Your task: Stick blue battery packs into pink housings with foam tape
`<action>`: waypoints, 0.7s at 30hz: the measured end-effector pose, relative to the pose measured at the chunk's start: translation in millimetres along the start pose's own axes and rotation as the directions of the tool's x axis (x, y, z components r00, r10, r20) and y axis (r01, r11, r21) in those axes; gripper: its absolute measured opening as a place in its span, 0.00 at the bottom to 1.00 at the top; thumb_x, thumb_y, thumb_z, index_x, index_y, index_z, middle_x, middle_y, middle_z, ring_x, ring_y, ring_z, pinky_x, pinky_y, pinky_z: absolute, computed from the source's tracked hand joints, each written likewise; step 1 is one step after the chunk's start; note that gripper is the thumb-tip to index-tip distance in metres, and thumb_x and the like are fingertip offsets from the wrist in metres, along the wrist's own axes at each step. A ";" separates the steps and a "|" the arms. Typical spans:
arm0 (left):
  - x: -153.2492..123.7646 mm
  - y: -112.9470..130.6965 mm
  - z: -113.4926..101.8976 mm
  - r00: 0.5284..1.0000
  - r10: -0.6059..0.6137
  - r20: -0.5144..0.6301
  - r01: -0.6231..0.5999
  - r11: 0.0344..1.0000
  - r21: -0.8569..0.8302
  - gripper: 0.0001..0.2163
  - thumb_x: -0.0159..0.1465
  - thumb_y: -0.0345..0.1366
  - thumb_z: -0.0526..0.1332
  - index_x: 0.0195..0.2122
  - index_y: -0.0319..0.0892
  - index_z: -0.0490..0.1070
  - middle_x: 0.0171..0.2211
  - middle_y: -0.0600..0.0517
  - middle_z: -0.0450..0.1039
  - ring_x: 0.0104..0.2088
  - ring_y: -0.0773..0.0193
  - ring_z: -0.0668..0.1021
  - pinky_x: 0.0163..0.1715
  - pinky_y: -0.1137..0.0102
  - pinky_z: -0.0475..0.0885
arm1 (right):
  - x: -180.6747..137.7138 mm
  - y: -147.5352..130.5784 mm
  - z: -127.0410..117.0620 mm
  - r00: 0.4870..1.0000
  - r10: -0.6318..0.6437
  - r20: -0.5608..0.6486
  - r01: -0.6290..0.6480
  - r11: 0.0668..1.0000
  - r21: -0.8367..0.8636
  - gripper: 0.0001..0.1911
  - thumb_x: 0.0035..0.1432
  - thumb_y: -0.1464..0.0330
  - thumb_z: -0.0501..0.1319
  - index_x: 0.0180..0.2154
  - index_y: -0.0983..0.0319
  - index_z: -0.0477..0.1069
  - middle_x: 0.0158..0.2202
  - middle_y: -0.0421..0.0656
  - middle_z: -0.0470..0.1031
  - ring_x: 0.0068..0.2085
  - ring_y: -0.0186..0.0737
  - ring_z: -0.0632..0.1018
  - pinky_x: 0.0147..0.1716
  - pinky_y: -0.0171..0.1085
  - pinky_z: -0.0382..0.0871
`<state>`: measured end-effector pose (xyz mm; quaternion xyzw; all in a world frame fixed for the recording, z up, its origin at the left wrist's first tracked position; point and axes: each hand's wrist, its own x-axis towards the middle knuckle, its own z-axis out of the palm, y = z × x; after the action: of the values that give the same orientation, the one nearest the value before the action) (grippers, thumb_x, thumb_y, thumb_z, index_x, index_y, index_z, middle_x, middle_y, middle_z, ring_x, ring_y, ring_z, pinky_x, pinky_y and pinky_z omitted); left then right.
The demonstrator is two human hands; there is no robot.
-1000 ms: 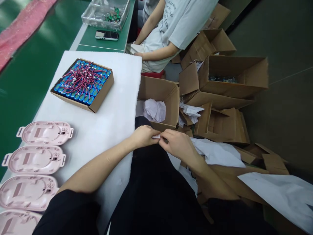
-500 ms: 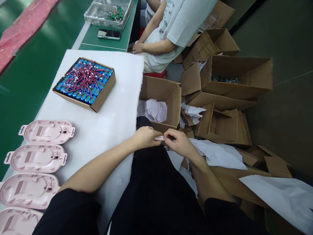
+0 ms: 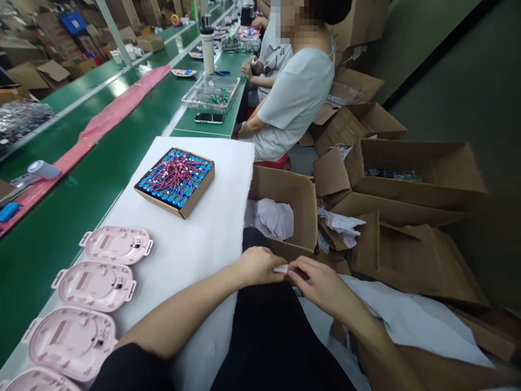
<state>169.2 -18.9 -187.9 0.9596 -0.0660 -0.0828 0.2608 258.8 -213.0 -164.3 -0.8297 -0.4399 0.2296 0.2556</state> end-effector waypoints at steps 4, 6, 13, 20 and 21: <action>-0.7 1.9 -1.7 1.000 -0.002 0.016 0.002 1.000 0.002 0.12 0.68 0.46 0.64 0.46 0.47 0.81 0.37 0.48 0.83 0.43 0.53 0.84 0.42 0.67 0.76 | 1.9 -2.1 5.0 0.999 0.025 -0.038 -0.027 0.998 -0.059 0.12 0.66 0.63 0.55 0.32 0.56 0.72 0.33 0.41 0.77 0.31 0.42 0.78 0.32 0.40 0.67; -0.9 2.0 -1.3 1.000 -0.006 0.017 0.006 1.000 0.006 0.12 0.68 0.46 0.63 0.46 0.47 0.82 0.38 0.48 0.83 0.43 0.53 0.84 0.42 0.66 0.76 | 4.2 -3.2 8.3 0.997 0.041 -0.065 -0.046 0.996 -0.075 0.12 0.63 0.63 0.55 0.29 0.56 0.70 0.30 0.41 0.76 0.30 0.42 0.77 0.30 0.40 0.65; 0.2 -1.3 2.9 0.999 -0.032 0.018 0.032 0.999 0.027 0.17 0.68 0.50 0.64 0.52 0.49 0.80 0.41 0.48 0.84 0.45 0.52 0.85 0.43 0.66 0.77 | 18.2 27.3 17.9 0.974 0.159 -0.158 -0.138 0.981 0.133 0.13 0.56 0.57 0.54 0.26 0.56 0.69 0.22 0.39 0.71 0.24 0.43 0.74 0.26 0.40 0.66; -0.1 -1.0 -2.4 0.998 -0.062 0.032 0.061 0.997 0.037 0.17 0.69 0.50 0.63 0.52 0.47 0.80 0.43 0.45 0.85 0.46 0.48 0.85 0.43 0.63 0.78 | 13.5 114.8 43.4 0.914 0.365 -0.179 -0.337 0.926 0.171 0.18 0.49 0.52 0.59 0.15 0.51 0.62 0.17 0.48 0.71 0.22 0.56 0.77 0.24 0.52 0.68; -0.4 -1.2 -1.6 0.998 -0.059 0.034 0.058 0.998 0.033 0.18 0.69 0.51 0.62 0.53 0.47 0.80 0.43 0.46 0.85 0.46 0.48 0.85 0.43 0.63 0.78 | 9.4 123.6 51.4 0.922 0.339 -0.185 -0.316 0.938 0.144 0.20 0.48 0.51 0.60 0.13 0.51 0.60 0.15 0.49 0.69 0.19 0.57 0.76 0.22 0.53 0.67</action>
<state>169.3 -17.0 -187.1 0.9635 -0.0436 -0.1061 0.2418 308.1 -253.2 -282.4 -0.8954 -0.2522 0.2056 0.3039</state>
